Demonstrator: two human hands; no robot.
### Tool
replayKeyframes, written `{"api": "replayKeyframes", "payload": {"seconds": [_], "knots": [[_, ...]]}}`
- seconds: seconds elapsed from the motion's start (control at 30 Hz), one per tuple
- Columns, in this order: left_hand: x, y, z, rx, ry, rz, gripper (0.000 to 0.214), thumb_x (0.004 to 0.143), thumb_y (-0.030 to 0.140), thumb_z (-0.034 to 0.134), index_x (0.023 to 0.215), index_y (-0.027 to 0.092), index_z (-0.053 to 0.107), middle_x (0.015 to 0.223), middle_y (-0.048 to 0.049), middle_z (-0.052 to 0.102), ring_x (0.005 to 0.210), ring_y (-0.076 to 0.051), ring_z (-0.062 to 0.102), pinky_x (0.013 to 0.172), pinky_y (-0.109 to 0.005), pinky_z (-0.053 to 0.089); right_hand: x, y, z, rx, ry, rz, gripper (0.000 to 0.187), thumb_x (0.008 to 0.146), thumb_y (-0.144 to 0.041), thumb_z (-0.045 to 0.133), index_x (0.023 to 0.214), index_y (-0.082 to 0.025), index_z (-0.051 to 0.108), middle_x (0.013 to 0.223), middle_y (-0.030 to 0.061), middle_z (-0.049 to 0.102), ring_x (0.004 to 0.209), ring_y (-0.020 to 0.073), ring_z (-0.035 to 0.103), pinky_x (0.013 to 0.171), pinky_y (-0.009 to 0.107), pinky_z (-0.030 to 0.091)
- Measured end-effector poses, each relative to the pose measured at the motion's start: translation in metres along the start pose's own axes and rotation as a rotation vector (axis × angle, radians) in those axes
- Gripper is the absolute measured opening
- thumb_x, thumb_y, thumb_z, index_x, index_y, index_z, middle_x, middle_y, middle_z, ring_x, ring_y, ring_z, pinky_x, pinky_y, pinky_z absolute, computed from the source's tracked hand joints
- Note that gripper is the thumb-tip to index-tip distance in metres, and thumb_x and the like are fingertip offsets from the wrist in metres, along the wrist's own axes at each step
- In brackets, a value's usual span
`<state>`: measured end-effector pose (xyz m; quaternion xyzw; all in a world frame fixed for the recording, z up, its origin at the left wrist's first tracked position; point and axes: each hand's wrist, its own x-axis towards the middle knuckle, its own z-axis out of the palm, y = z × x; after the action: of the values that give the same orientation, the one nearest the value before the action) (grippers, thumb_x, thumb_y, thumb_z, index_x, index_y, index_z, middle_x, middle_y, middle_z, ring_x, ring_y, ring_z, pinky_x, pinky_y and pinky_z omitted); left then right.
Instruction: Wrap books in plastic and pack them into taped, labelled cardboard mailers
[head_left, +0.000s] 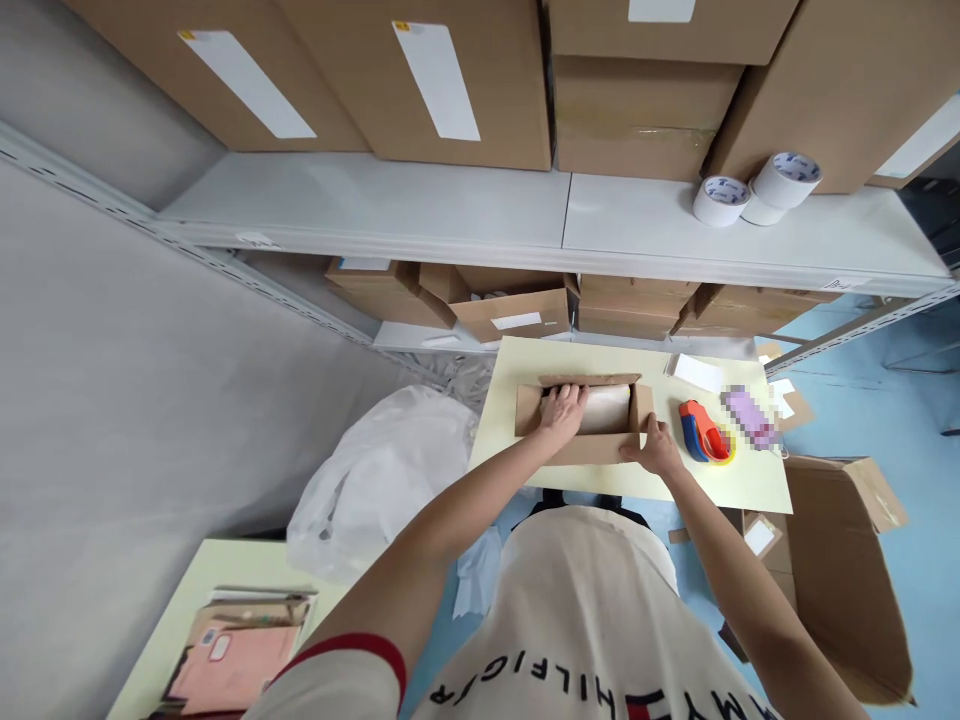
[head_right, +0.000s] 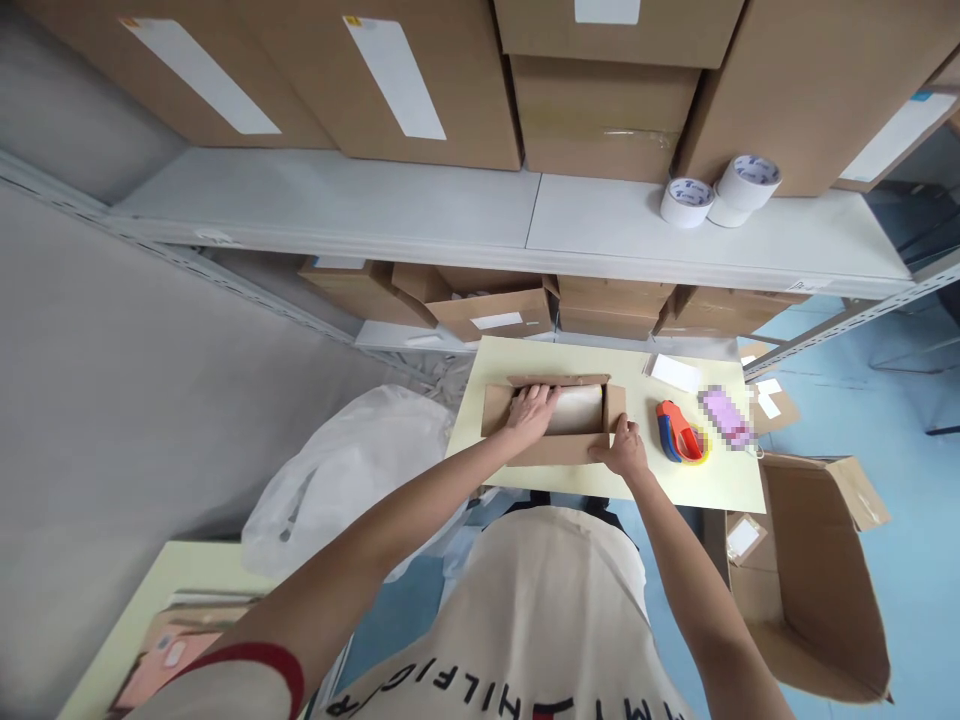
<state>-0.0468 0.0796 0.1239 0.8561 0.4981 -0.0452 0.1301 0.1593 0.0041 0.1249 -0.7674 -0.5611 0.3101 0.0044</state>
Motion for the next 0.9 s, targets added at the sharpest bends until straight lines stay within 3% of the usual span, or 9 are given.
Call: {"api": "replayKeyframes", "payload": {"seconds": [0.1,0.2,0.3,0.4,0.5,0.63,0.77,0.83,0.9], "knots": [[0.012,0.001,0.004,-0.059,-0.025,-0.006,0.059,0.086,0.002,0.035,0.143,0.015,0.043,0.129,-0.0197,0.056,0.122,-0.032,0.048,0.101,-0.050,0.036,0.003,0.005,0.002,0.030,0.015,-0.018,0.065,0.069,-0.041,0.074,0.121,-0.019,0.043,0.119,0.0147,0.054,0.107,0.0300,0.060,0.092,0.040,0.047],[0.007,-0.003,-0.003,-0.119,-0.062,0.059,0.063,0.084,0.010,0.048,0.146,0.014,0.038,0.130,-0.0192,0.057,0.121,-0.032,0.051,0.099,-0.046,0.040,0.007,0.010,0.002,0.084,0.026,-0.017,0.065,0.067,-0.044,0.076,0.119,-0.020,0.046,0.118,0.0141,0.055,0.105,0.0296,0.061,0.092,0.042,0.047],[-0.019,-0.021,-0.013,-0.224,0.073,0.096,0.065,0.087,0.025,0.055,0.148,0.015,0.034,0.140,-0.0177,0.051,0.127,-0.034,0.047,0.105,-0.047,0.037,0.011,0.016,0.000,0.197,0.110,-0.024,0.074,0.066,-0.049,0.075,0.127,-0.017,0.046,0.119,0.0155,0.057,0.109,0.0306,0.060,0.096,0.043,0.047],[-0.055,-0.049,-0.011,-0.409,0.314,-0.155,0.061,0.091,0.036,0.053,0.145,0.015,0.036,0.148,-0.0190,0.041,0.139,-0.036,0.035,0.113,-0.051,0.029,0.016,0.023,-0.004,0.448,0.193,0.012,0.081,0.069,-0.055,0.069,0.134,-0.013,0.046,0.122,0.0184,0.059,0.108,0.0310,0.062,0.095,0.045,0.050],[-0.081,-0.070,0.005,-0.765,0.292,-0.410,0.066,0.093,0.043,0.047,0.149,0.013,0.028,0.150,-0.0224,0.040,0.138,-0.035,0.041,0.110,-0.050,0.037,0.020,0.026,-0.009,0.703,0.169,-0.049,0.081,0.074,-0.062,0.062,0.137,-0.011,0.048,0.121,0.0184,0.064,0.105,0.0302,0.065,0.090,0.045,0.054],[-0.090,-0.074,0.027,-1.053,0.162,-0.174,0.071,0.093,0.049,0.045,0.153,0.018,0.023,0.154,-0.0179,0.038,0.138,-0.029,0.044,0.109,-0.044,0.041,0.019,0.023,-0.007,0.696,0.075,-0.281,0.070,0.083,-0.057,0.055,0.141,-0.018,0.048,0.135,0.0158,0.060,0.121,0.0298,0.060,0.097,0.048,0.052],[-0.086,-0.070,0.025,-0.763,0.071,0.067,0.106,0.069,0.060,0.075,0.153,0.015,0.028,0.160,-0.0203,0.023,0.148,-0.036,0.023,0.118,-0.048,0.029,0.017,0.026,-0.006,0.373,-0.020,-0.506,0.052,0.088,-0.032,0.047,0.138,-0.020,0.055,0.154,0.0111,0.041,0.142,0.0270,0.039,0.113,0.048,0.037],[-0.084,-0.071,0.019,-0.563,0.007,0.139,0.113,0.057,0.055,0.084,0.151,0.016,0.035,0.160,-0.0205,0.024,0.148,-0.039,0.019,0.118,-0.051,0.025,0.018,0.029,-0.010,0.195,-0.101,-0.580,0.062,0.080,-0.018,0.048,0.142,-0.020,0.051,0.159,0.0085,0.033,0.146,0.0247,0.033,0.118,0.046,0.031],[-0.082,-0.075,0.014,-0.448,-0.006,0.165,0.100,0.062,0.049,0.084,0.148,0.019,0.041,0.159,-0.0187,0.028,0.148,-0.038,0.021,0.117,-0.052,0.027,0.017,0.031,-0.015,0.065,-0.175,-0.596,0.079,0.070,-0.010,0.050,0.149,-0.022,0.041,0.162,0.0059,0.025,0.146,0.0233,0.031,0.119,0.044,0.031]]}}
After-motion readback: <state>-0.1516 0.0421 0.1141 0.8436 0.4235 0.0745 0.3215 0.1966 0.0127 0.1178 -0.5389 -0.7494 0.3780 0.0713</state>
